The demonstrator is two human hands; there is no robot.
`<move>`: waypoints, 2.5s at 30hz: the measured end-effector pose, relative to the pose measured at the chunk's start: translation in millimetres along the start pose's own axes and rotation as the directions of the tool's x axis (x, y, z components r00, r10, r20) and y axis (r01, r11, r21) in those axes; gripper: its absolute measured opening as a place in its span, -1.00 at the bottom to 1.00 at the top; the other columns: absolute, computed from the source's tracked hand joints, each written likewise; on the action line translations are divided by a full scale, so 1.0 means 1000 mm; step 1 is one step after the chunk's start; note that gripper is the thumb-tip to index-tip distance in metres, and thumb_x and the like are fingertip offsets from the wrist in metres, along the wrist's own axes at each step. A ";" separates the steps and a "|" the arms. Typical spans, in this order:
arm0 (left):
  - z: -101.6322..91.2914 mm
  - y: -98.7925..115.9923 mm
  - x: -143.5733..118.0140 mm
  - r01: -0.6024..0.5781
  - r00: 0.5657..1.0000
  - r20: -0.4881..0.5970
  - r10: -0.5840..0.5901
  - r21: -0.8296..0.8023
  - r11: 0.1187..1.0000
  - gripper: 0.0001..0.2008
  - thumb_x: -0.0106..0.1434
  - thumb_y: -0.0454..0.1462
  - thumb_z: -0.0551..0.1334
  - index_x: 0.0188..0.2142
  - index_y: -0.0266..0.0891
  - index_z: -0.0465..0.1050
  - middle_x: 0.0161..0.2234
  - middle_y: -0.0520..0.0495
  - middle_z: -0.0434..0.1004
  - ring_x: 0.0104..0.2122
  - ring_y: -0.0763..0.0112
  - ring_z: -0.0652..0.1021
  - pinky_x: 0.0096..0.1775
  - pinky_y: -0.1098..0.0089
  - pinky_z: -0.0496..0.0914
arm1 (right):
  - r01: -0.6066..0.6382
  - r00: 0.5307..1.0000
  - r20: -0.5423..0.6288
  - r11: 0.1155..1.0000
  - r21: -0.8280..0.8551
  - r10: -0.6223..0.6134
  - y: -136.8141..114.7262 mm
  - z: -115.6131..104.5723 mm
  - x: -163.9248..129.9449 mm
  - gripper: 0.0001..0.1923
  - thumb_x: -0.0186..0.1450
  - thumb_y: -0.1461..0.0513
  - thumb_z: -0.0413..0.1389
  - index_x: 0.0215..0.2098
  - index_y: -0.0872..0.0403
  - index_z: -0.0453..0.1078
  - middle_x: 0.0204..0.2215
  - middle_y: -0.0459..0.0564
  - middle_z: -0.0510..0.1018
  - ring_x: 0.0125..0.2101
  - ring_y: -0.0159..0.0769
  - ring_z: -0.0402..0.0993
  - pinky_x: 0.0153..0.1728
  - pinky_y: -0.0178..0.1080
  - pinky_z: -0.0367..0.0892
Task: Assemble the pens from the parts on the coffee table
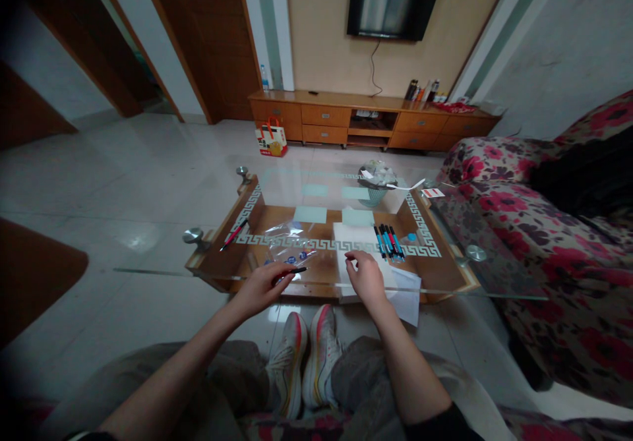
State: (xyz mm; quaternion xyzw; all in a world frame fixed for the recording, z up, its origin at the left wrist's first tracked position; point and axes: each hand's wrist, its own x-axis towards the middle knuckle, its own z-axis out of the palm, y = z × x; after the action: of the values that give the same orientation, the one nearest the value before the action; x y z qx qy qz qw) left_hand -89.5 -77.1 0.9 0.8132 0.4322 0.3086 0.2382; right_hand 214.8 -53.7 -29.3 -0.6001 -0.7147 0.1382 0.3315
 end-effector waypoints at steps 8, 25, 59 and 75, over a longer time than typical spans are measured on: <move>0.002 -0.001 0.000 -0.029 0.999 -0.020 0.029 -0.007 1.000 -0.77 0.40 -0.22 0.16 -0.05 -0.17 0.53 -0.22 -0.07 0.60 -0.26 0.38 0.57 -0.26 0.45 0.39 | 0.002 1.000 -0.008 1.000 -0.028 -0.002 0.002 -0.002 0.001 -0.81 0.30 0.26 0.09 -0.18 0.07 0.53 -0.23 0.06 0.58 -0.28 -0.17 0.47 -0.18 -0.15 0.36; -0.002 0.003 0.001 -0.013 1.000 0.002 0.014 -0.027 1.000 -0.76 0.41 -0.27 0.13 -0.01 -0.16 0.51 -0.23 -0.06 0.56 -0.29 0.41 0.52 -0.22 0.42 0.39 | 0.003 0.998 -0.065 0.997 -0.080 -0.008 -0.018 -0.017 0.001 -0.65 0.37 0.07 0.11 0.03 0.06 0.44 -0.07 0.16 0.50 -0.13 -0.06 0.46 -0.10 -0.09 0.38; 0.001 0.001 0.001 -0.212 0.977 -0.019 0.212 -0.084 0.974 -0.75 0.42 -0.29 0.13 0.02 -0.17 0.52 -0.13 -0.15 0.54 -0.12 0.34 0.53 -0.08 0.34 0.45 | -0.023 0.937 0.337 0.950 0.313 -0.088 -0.077 -0.003 -0.011 -0.69 0.40 0.05 0.09 -0.33 0.06 0.53 -0.44 -0.08 0.59 -0.43 -0.33 0.45 -0.43 -0.33 0.24; 0.000 -0.001 0.000 -0.226 0.974 -0.004 0.227 -0.109 0.968 -0.73 0.42 -0.30 0.14 0.06 -0.17 0.50 -0.08 -0.15 0.59 -0.08 0.34 0.56 -0.05 0.31 0.47 | 0.024 0.944 0.306 0.950 0.310 -0.123 -0.075 -0.006 -0.009 -0.74 0.38 0.07 0.13 -0.29 0.05 0.57 -0.35 -0.03 0.63 -0.36 -0.29 0.50 -0.30 -0.27 0.33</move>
State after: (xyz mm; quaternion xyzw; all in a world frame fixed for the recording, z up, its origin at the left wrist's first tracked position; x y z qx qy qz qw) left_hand -89.7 -76.3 0.3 0.8444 0.3178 0.3534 0.2473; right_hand 161.2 -81.3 17.3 -0.4845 -0.7517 0.3291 0.3032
